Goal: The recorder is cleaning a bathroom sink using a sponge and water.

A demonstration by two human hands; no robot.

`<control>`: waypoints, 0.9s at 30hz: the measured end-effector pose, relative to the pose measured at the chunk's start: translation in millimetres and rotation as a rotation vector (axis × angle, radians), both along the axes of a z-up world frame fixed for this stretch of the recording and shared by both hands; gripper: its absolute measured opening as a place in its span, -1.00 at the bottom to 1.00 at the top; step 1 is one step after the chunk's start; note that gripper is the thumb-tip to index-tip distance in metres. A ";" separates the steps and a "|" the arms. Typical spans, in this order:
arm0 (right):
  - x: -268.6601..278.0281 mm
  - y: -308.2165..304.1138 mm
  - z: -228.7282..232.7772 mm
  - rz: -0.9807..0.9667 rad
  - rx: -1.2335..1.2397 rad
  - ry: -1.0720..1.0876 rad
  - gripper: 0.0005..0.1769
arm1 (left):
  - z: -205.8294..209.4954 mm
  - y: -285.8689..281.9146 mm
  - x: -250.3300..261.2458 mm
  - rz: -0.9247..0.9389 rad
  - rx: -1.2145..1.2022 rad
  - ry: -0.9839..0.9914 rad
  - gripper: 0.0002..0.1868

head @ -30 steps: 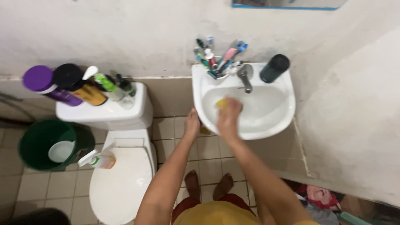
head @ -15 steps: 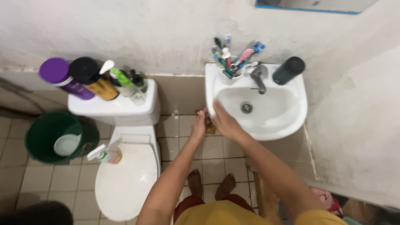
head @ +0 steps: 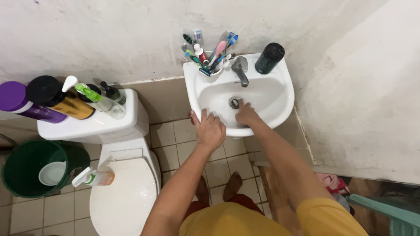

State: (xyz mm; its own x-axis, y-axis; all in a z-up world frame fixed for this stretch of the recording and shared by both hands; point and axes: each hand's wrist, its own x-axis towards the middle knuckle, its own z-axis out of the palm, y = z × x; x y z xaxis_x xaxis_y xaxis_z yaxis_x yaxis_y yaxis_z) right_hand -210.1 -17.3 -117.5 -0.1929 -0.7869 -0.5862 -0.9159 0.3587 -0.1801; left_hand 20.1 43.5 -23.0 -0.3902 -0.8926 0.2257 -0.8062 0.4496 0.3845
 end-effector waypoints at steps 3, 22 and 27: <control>-5.4 -15.6 -19.8 -0.093 -0.071 0.028 -0.12 | 5.5 2.1 1.4 -0.004 0.053 0.002 -0.62; -22.0 2.5 10.7 0.433 0.067 -0.163 -0.58 | 10.2 1.3 -3.4 0.004 0.085 -0.022 -0.63; -42.5 10.0 -6.7 0.347 -0.024 -0.067 -0.56 | 26.3 -8.5 -13.5 -0.009 0.262 -0.290 -0.54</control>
